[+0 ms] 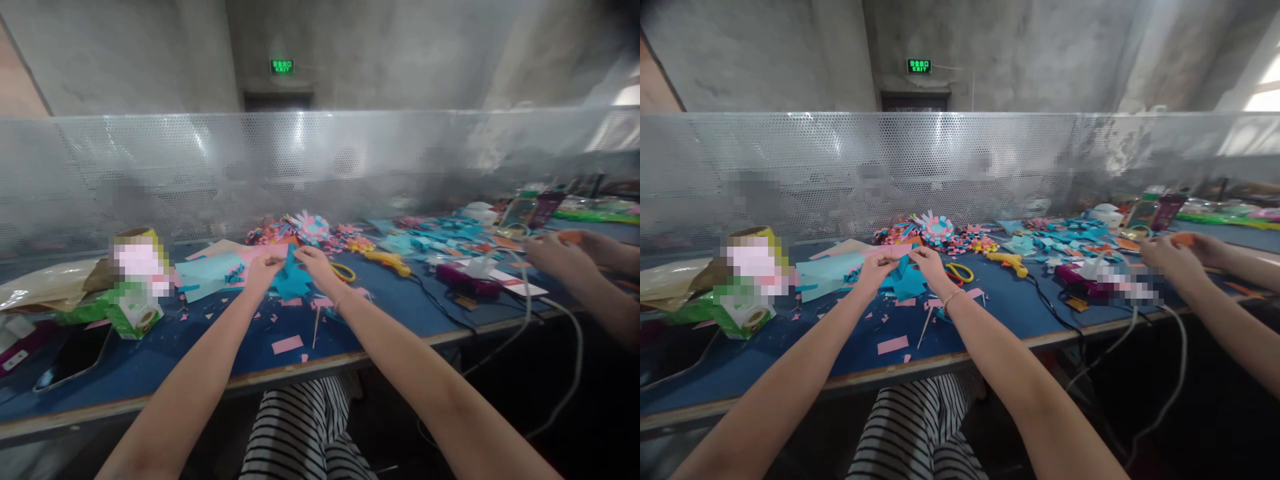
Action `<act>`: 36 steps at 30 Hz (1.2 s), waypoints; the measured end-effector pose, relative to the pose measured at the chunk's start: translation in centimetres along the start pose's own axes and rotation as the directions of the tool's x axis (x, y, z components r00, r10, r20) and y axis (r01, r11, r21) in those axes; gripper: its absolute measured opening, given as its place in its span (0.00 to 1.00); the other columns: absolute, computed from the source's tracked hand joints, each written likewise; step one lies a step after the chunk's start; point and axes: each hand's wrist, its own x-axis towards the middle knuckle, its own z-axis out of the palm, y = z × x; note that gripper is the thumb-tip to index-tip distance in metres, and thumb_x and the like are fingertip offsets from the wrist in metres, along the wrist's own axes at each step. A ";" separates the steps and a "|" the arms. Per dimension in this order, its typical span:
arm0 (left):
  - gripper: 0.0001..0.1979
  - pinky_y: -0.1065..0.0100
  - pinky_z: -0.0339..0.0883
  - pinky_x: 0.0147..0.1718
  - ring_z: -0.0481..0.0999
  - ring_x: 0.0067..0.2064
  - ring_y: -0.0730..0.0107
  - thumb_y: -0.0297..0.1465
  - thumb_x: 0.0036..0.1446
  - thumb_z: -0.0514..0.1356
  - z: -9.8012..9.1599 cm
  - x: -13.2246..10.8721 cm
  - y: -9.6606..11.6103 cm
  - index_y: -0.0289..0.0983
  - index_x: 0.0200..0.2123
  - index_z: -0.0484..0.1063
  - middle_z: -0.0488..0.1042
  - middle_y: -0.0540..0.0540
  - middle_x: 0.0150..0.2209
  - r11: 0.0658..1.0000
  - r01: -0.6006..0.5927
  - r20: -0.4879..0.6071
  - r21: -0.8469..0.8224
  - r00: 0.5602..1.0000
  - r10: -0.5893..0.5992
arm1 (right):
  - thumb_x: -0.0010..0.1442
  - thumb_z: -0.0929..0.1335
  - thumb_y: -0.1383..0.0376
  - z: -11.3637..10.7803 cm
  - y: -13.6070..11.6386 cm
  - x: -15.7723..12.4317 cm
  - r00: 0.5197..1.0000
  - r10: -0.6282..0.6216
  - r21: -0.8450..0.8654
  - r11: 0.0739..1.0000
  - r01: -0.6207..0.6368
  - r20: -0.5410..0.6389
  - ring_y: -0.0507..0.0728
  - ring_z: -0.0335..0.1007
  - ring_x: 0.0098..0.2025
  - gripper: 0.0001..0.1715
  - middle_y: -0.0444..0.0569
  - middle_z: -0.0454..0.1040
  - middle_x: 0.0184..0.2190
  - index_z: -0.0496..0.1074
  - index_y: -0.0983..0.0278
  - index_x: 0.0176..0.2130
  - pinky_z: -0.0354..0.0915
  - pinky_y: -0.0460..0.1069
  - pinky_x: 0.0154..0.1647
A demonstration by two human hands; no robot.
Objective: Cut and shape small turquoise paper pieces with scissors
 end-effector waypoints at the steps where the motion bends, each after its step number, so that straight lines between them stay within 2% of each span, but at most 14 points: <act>1: 0.07 0.68 0.65 0.27 0.71 0.26 0.70 0.31 0.36 0.62 0.0 0.0 0.0 0.35 0.23 0.71 0.73 0.49 0.22 1.000 0.007 0.011 -0.004 1.000 -0.007 | 0.40 0.68 0.58 0.0 -0.1 0.0 1.000 0.000 -0.010 1.000 0.000 0.002 0.50 0.62 0.26 0.11 0.41 0.66 0.20 0.66 0.63 0.21 0.59 0.46 0.27; 5: 0.05 0.70 0.64 0.25 0.70 0.23 0.72 0.29 0.36 0.61 0.1 0.0 -0.3 0.36 0.21 0.70 0.72 0.50 0.20 0.999 0.023 0.023 0.023 0.999 -0.024 | 0.41 0.67 0.61 0.0 -0.5 -0.2 1.000 -0.015 -0.106 0.994 0.017 0.019 0.50 0.61 0.24 0.08 0.41 0.65 0.18 0.67 0.63 0.19 0.58 0.46 0.26; 11: 0.05 0.69 0.63 0.26 0.70 0.24 0.71 0.32 0.38 0.61 0.0 0.1 -0.6 0.36 0.19 0.69 0.70 0.50 0.18 0.996 0.001 0.036 0.091 0.999 -0.005 | 0.41 0.66 0.61 0.0 -0.9 -0.4 0.997 -0.064 -0.195 0.978 0.073 0.052 0.50 0.60 0.22 0.09 0.41 0.63 0.16 0.66 0.63 0.17 0.57 0.46 0.25; 18: 0.06 0.68 0.64 0.28 0.71 0.26 0.70 0.31 0.36 0.62 0.1 0.0 -0.1 0.36 0.23 0.72 0.73 0.49 0.22 0.999 -0.016 0.073 0.032 0.997 0.013 | 0.42 0.66 0.59 0.1 -0.6 -0.1 0.993 -0.104 -0.221 0.969 0.114 0.055 0.49 0.56 0.20 0.11 0.40 0.60 0.15 0.63 0.64 0.17 0.56 0.46 0.24; 25: 0.09 0.71 0.61 0.23 0.68 0.23 0.74 0.32 0.36 0.64 0.0 0.0 0.0 0.35 0.23 0.72 0.72 0.50 0.20 0.999 0.046 -0.048 -0.029 0.998 -0.048 | 0.42 0.66 0.58 0.1 -0.1 0.0 0.992 -0.058 -0.245 0.966 0.085 0.114 0.49 0.60 0.23 0.12 0.41 0.64 0.19 0.65 0.65 0.22 0.60 0.46 0.27; 30: 0.07 0.72 0.60 0.22 0.66 0.21 0.76 0.30 0.35 0.64 0.0 0.0 -0.1 0.34 0.22 0.72 0.71 0.51 0.19 0.996 0.066 -0.022 -0.066 0.997 -0.068 | 0.41 0.66 0.59 0.0 0.4 0.3 0.990 -0.076 -0.234 0.967 0.103 0.121 0.48 0.59 0.23 0.12 0.40 0.62 0.18 0.63 0.65 0.20 0.59 0.45 0.26; 36: 0.07 0.71 0.61 0.25 0.67 0.23 0.74 0.30 0.35 0.64 -0.1 0.2 -0.2 0.34 0.22 0.71 0.70 0.51 0.19 0.995 0.040 -0.014 -0.086 0.999 -0.041 | 0.41 0.67 0.56 0.2 0.3 0.0 0.988 0.060 -0.215 0.976 -0.028 0.144 0.49 0.61 0.24 0.15 0.41 0.64 0.19 0.65 0.66 0.22 0.59 0.45 0.27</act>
